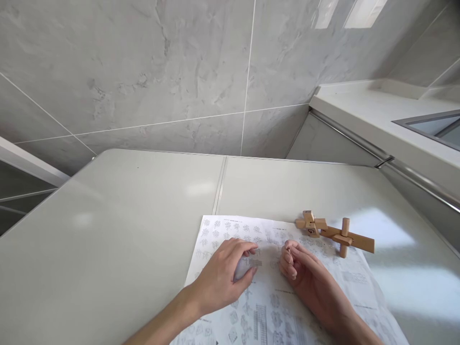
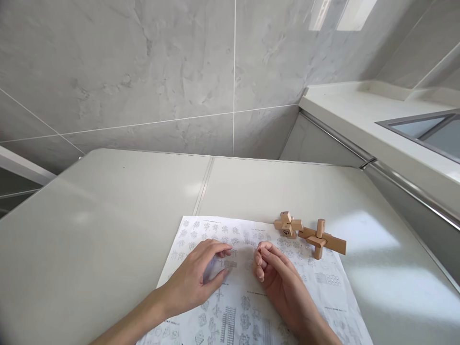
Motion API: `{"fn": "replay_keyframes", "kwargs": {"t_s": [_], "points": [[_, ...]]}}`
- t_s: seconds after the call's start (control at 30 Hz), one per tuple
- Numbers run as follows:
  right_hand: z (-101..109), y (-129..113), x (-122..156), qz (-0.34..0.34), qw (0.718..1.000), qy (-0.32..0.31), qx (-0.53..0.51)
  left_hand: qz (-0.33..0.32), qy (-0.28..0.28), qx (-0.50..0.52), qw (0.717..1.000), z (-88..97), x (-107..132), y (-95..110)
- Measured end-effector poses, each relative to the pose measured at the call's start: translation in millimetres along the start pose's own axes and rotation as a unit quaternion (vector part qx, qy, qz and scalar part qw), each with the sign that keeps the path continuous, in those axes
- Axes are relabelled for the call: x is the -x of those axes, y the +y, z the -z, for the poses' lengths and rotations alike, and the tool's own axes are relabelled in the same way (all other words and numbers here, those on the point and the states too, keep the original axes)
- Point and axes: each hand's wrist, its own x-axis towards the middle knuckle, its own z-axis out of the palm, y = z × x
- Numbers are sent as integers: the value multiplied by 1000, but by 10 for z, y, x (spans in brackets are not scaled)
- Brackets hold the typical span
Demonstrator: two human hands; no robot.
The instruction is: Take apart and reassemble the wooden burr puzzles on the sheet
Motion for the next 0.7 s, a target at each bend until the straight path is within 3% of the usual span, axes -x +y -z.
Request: {"fn": "replay_keyframes", "kwargs": {"t_s": [0.7], "points": [[21,3,-4,-8,999,-28,-14,-4,-5,-9,1000,-4,-7,10]]}}
